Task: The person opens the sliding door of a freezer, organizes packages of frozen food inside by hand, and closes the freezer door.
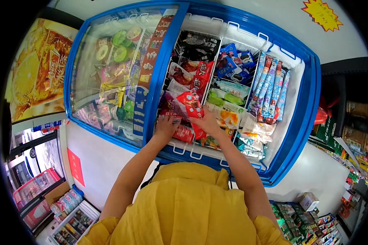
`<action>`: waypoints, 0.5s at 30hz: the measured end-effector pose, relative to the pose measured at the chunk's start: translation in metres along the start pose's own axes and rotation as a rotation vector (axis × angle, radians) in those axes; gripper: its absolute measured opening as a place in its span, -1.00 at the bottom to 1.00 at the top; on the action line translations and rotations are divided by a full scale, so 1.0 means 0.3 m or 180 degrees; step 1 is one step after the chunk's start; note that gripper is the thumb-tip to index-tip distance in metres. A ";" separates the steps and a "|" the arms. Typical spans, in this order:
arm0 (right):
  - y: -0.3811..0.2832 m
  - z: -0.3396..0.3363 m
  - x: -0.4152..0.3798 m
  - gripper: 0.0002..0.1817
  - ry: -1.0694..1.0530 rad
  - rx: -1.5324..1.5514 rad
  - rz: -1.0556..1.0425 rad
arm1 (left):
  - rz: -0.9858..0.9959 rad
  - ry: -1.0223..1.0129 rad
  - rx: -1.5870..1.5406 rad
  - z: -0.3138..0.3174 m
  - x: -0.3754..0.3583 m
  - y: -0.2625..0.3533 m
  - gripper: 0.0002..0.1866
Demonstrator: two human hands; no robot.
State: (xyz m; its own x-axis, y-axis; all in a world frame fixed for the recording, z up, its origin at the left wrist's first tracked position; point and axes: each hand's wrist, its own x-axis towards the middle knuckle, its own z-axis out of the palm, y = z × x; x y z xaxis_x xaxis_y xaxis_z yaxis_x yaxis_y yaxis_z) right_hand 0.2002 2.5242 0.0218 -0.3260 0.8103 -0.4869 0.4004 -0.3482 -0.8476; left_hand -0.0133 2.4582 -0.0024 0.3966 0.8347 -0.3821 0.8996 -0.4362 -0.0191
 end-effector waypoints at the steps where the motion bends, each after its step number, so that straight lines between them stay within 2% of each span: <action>1: 0.028 0.023 0.017 -0.27 -0.0009 -0.0013 -0.0108 | 0.0024 -0.0226 0.0003 -0.024 -0.002 0.003 -0.65; 4: 0.029 0.056 0.026 -0.27 0.0033 -0.0185 -0.0378 | -0.0048 -0.0979 -0.1383 -0.107 0.001 0.038 -0.59; 6: 0.003 0.067 0.030 -0.27 0.0044 -0.0423 -0.0349 | -0.0095 -0.1187 -0.1740 -0.071 0.011 0.054 -0.58; 7: 0.014 0.078 0.039 -0.26 0.0078 -0.0663 -0.0591 | -0.0110 -0.1292 -0.1922 -0.055 0.014 0.065 -0.58; 9: 0.027 0.107 0.046 -0.24 0.0138 -0.1143 -0.1060 | -0.0188 -0.1459 -0.1988 -0.058 0.002 0.106 -0.59; 10: 0.016 0.117 0.047 -0.22 -0.0113 -0.1230 -0.0985 | -0.0230 -0.1543 -0.2023 -0.069 -0.007 0.119 -0.59; 12: -0.015 0.146 0.053 -0.17 -0.0611 -0.1398 -0.0840 | -0.0130 -0.1139 -0.1108 -0.036 -0.022 0.130 -0.58; 13: -0.005 0.173 0.063 -0.15 -0.0763 -0.1556 -0.1017 | -0.0077 -0.0930 -0.0647 -0.012 -0.022 0.133 -0.58; 15: 0.031 0.234 0.084 -0.14 -0.0704 -0.2307 -0.1374 | -0.0306 -0.0889 -0.0508 0.047 -0.012 0.140 -0.59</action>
State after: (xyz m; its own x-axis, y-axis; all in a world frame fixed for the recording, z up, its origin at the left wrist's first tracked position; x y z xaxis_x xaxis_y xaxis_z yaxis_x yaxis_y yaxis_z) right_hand 0.1355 2.5083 -0.0133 -0.7036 0.6660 -0.2477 0.6253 0.4149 -0.6609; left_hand 0.0204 2.4321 -0.0148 0.2629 0.7354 -0.6245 0.9565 -0.2833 0.0691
